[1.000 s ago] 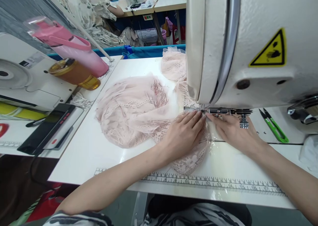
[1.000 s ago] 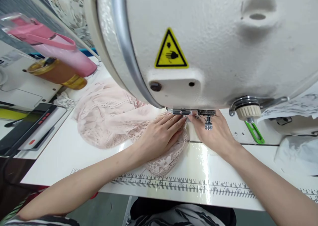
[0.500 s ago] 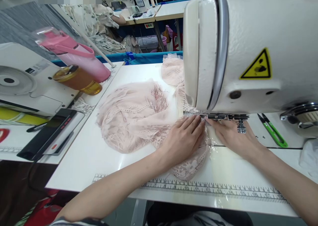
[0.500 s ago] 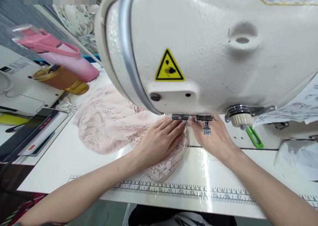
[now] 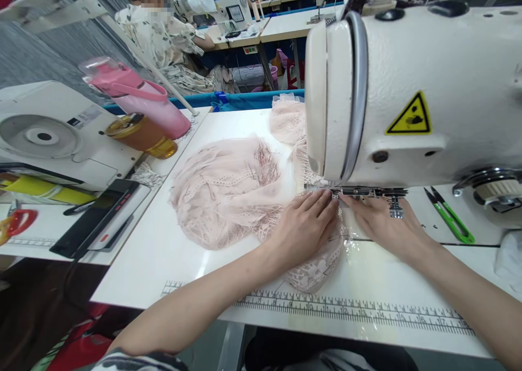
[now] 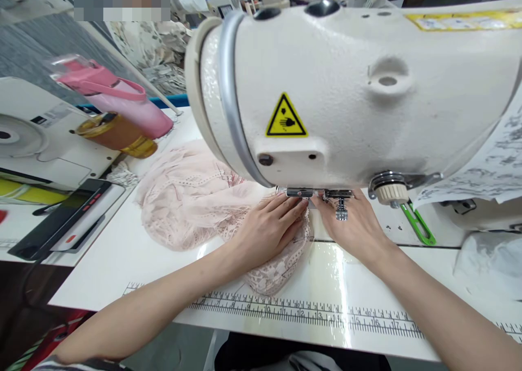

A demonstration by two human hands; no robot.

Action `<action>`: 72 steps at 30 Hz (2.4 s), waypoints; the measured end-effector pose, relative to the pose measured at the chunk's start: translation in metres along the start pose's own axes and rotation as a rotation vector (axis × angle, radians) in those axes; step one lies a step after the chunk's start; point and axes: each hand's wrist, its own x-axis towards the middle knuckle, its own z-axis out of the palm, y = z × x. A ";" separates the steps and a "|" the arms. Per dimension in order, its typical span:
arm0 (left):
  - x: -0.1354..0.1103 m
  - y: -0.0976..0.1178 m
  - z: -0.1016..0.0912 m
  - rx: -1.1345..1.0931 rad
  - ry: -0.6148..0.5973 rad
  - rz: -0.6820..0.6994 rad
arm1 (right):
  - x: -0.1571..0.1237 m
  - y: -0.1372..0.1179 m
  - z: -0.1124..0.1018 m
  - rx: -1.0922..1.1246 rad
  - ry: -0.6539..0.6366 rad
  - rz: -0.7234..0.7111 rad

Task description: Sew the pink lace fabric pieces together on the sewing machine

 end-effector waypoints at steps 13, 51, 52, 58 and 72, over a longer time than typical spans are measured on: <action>-0.002 0.004 -0.007 0.054 0.058 0.029 | -0.007 -0.003 0.006 -0.175 -0.034 0.113; -0.018 0.001 -0.019 0.167 0.335 0.299 | -0.007 0.002 -0.003 0.003 -0.243 -0.149; -0.018 0.001 -0.019 0.165 0.336 0.299 | -0.007 0.002 -0.002 0.001 -0.229 -0.161; -0.018 -0.001 -0.016 0.165 0.369 0.272 | -0.007 -0.004 -0.005 0.088 -0.158 -0.243; -0.023 -0.010 0.003 -0.039 0.001 0.208 | -0.009 -0.015 -0.003 0.114 -0.083 -0.192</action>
